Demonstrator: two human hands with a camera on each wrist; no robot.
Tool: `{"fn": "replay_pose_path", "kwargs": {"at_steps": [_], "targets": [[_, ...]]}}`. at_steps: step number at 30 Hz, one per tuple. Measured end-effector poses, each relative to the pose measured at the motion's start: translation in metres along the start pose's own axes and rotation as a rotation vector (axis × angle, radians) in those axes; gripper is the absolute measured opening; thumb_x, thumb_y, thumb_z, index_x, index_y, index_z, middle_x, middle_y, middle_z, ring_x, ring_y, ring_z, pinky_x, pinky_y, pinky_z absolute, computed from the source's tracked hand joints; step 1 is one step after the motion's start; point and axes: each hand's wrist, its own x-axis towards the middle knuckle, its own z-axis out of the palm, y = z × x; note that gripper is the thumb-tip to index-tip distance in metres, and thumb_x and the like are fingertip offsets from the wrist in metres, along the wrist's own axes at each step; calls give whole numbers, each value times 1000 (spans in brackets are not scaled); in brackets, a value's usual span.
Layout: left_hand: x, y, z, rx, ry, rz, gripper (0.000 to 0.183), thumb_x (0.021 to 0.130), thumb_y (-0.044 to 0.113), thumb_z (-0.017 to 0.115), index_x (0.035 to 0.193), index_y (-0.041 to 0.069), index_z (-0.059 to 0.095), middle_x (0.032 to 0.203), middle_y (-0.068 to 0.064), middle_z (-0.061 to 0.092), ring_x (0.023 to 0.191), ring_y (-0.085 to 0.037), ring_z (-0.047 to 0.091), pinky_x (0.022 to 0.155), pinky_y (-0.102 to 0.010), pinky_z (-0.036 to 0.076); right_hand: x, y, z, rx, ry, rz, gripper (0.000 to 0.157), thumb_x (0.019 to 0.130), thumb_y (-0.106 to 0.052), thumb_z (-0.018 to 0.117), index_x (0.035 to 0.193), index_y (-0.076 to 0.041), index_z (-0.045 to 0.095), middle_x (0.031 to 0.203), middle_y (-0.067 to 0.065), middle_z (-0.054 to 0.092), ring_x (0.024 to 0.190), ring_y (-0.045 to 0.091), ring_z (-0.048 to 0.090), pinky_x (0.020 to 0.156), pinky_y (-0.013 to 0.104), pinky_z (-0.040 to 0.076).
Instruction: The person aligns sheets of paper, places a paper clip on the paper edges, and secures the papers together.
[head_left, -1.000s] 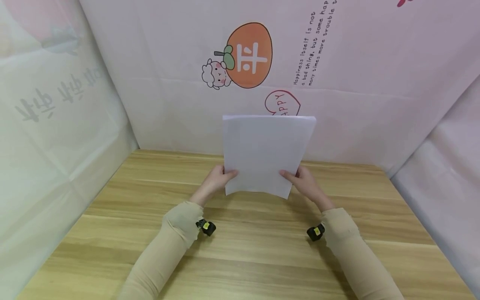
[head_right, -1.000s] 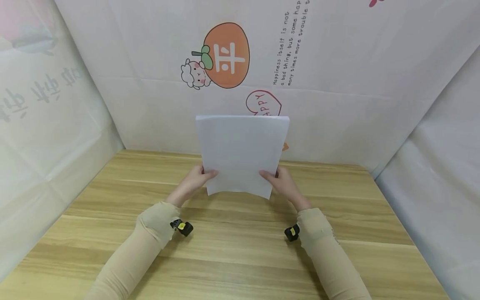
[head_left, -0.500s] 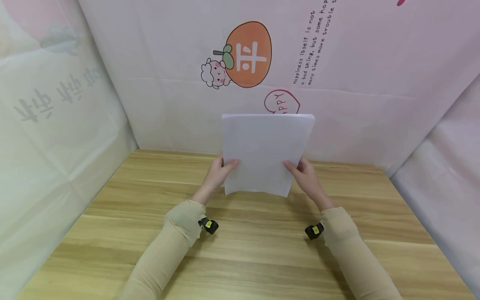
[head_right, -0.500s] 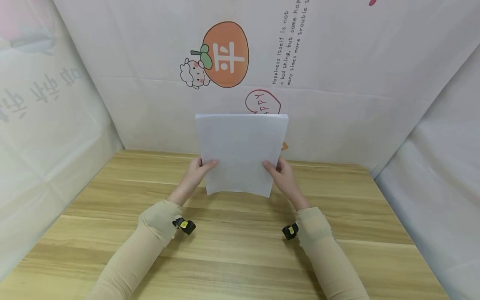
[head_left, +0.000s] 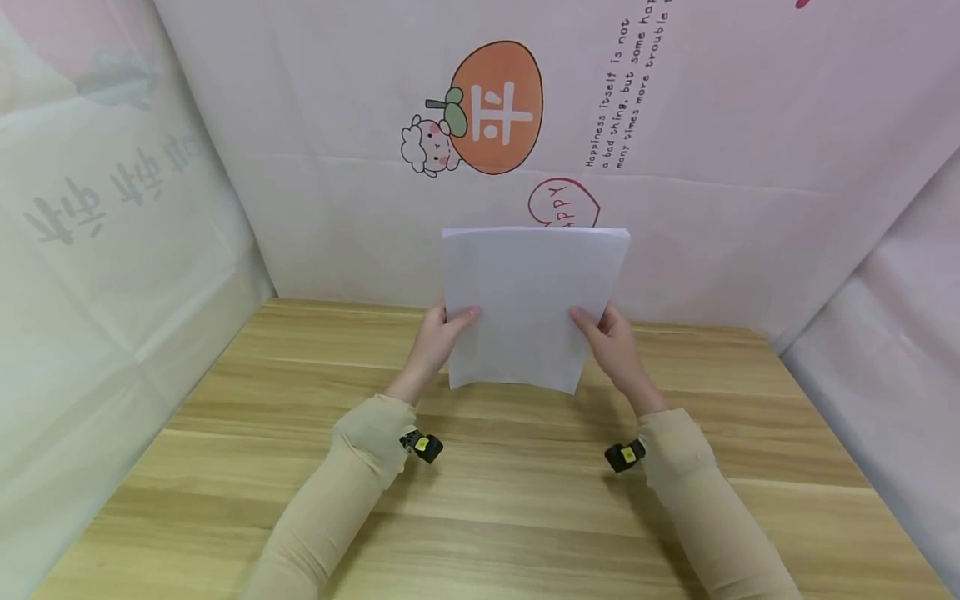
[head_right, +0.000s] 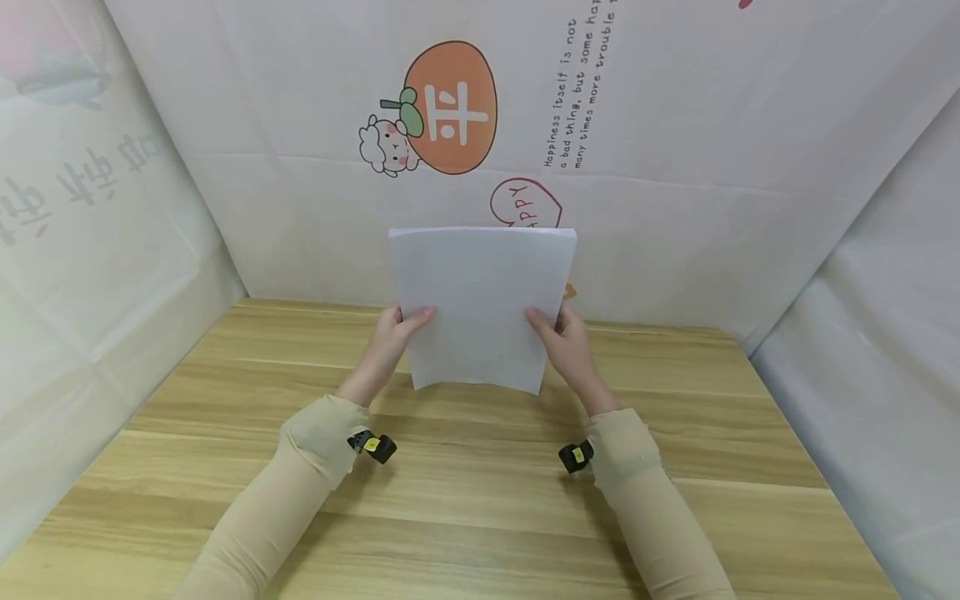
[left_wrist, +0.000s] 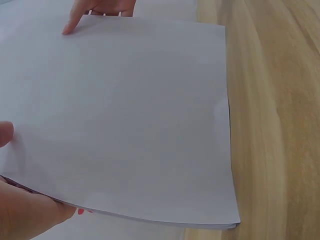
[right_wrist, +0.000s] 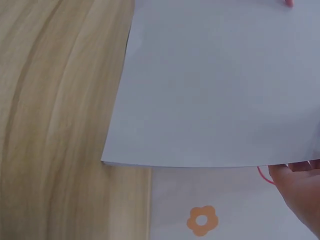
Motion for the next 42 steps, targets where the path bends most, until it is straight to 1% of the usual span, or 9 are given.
{"fn": "replay_pose_path", "kwargs": {"at_steps": [3, 6, 13, 15, 20, 26, 30, 37, 42], "targets": [[0, 3, 0, -10, 2, 14, 43, 95, 26, 57, 133, 7, 50, 134, -11, 54, 126, -25, 48, 108, -47, 35, 0, -5, 1, 10, 9, 5, 44, 95, -37, 54, 126, -5, 50, 118, 2, 62, 102, 3, 60, 86, 18, 48], [0, 6, 1, -28, 11, 28, 42, 95, 25, 57, 132, 8, 50, 133, -10, 55, 125, -24, 49, 108, -46, 34, 1, -10, 1, 25, 9, -16, 42, 96, -36, 54, 125, -6, 50, 117, 0, 62, 103, 4, 60, 86, 19, 49], [2, 11, 3, -52, 29, 51, 39, 94, 24, 57, 128, 6, 53, 126, -13, 59, 116, -24, 55, 100, -43, 41, 1, -15, 0, 59, 39, -54, 32, 95, -31, 56, 118, -9, 54, 106, -11, 65, 98, 4, 63, 81, 19, 51], [2, 13, 3, -60, 34, 48, 38, 94, 24, 57, 127, 4, 54, 124, -15, 60, 113, -26, 56, 98, -43, 43, 1, -17, 0, 62, 39, -61, 32, 96, -31, 55, 119, -8, 54, 106, -11, 64, 98, 5, 63, 81, 20, 52], [2, 16, 4, -93, 39, 33, 39, 95, 24, 56, 128, 2, 54, 125, -17, 60, 115, -28, 56, 101, -44, 42, -1, -22, 2, 73, 42, -57, 34, 97, -31, 53, 122, -7, 54, 108, -9, 65, 98, 6, 64, 81, 21, 52], [2, 17, 6, -137, 69, 8, 39, 94, 24, 56, 125, 1, 56, 123, -17, 62, 115, -25, 56, 104, -43, 39, -1, -24, 5, 92, 54, -53, 34, 96, -31, 54, 121, -8, 54, 107, -10, 65, 98, 6, 64, 82, 20, 52], [1, 19, 5, -151, 83, 19, 37, 93, 23, 56, 121, -1, 57, 119, -16, 62, 112, -21, 56, 106, -40, 37, -1, -24, 6, 103, 60, -61, 31, 96, -30, 55, 119, -8, 55, 106, -11, 65, 98, 6, 63, 82, 19, 50], [-1, 24, 4, -174, 92, 27, 34, 93, 22, 57, 117, -2, 59, 114, -14, 64, 104, -17, 58, 99, -35, 41, -2, -30, 6, 108, 58, -90, 25, 96, -28, 55, 114, -11, 56, 105, -9, 65, 96, 7, 64, 80, 20, 52], [-1, 22, 4, -179, 87, 37, 33, 93, 21, 56, 117, -1, 58, 112, -13, 64, 102, -16, 58, 99, -34, 41, -3, -29, 8, 112, 54, -104, 24, 96, -26, 55, 115, -11, 56, 107, -8, 65, 97, 8, 64, 80, 20, 52]]}}
